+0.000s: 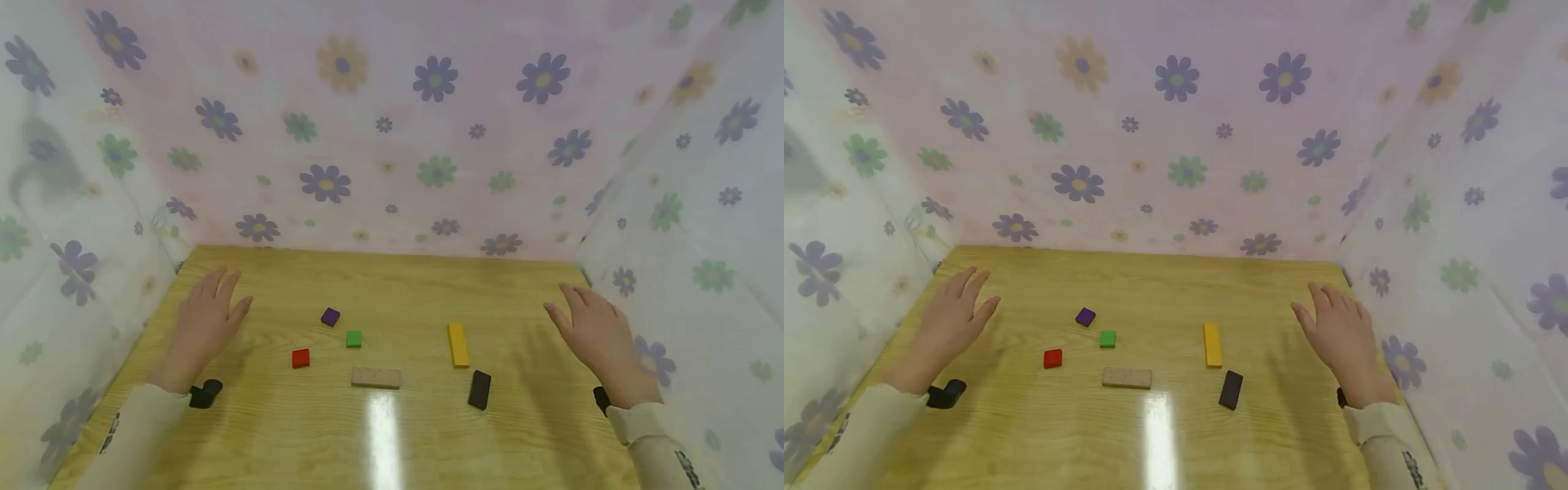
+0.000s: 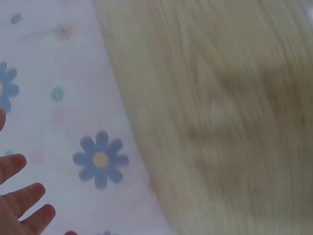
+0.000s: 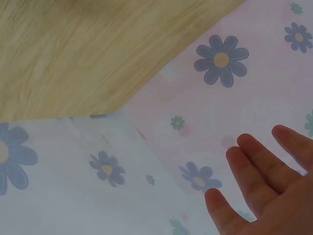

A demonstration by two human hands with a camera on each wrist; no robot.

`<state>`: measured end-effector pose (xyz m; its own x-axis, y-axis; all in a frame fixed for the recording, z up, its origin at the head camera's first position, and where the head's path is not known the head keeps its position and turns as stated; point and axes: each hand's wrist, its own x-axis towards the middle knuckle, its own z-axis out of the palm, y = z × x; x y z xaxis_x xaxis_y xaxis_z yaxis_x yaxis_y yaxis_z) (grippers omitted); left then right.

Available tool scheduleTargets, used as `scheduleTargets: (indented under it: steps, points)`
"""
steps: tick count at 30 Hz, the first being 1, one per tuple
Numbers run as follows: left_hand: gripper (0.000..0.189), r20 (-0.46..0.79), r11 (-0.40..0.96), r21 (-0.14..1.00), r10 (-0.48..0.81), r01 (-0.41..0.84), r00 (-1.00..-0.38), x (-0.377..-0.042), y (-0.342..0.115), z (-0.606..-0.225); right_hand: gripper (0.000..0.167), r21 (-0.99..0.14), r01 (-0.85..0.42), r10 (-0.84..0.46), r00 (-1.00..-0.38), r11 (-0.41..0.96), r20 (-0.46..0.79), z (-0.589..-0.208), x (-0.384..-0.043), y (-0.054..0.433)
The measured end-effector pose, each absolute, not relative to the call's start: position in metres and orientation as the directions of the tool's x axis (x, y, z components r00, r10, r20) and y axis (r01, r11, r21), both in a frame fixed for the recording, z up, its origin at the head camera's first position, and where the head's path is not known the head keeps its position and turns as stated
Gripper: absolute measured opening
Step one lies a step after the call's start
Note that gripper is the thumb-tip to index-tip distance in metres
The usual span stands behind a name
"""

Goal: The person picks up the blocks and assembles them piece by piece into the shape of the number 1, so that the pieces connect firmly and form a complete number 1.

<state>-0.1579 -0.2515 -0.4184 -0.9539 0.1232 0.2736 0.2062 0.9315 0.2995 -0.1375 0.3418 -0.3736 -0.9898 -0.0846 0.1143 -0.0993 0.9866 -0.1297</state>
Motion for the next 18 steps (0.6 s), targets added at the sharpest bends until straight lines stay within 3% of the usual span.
scheduleTargets:
  steps: [5, 11, 18]
  points:
    - [0.052, 0.269, 0.859, 0.439, 0.152, 0.262, -0.951, -0.15, -0.223, -0.433, 0.067, -0.255, -0.055, -0.039, -0.997, 0.965, 0.067, -0.383, -0.127, 0.34]
    - [0.046, 0.137, 0.75, 0.634, 0.129, 0.187, -0.982, -0.13, -0.182, -0.458, 0.065, -0.382, -0.01, -0.012, -1.0, 0.924, -0.004, -0.407, -0.112, 0.329]
    - [0.036, 0.075, 0.593, 0.8, 0.045, 0.087, -0.996, -0.107, -0.122, -0.494, 0.075, -0.63, 0.152, 0.017, -0.976, 0.762, -0.215, -0.44, -0.095, 0.315]
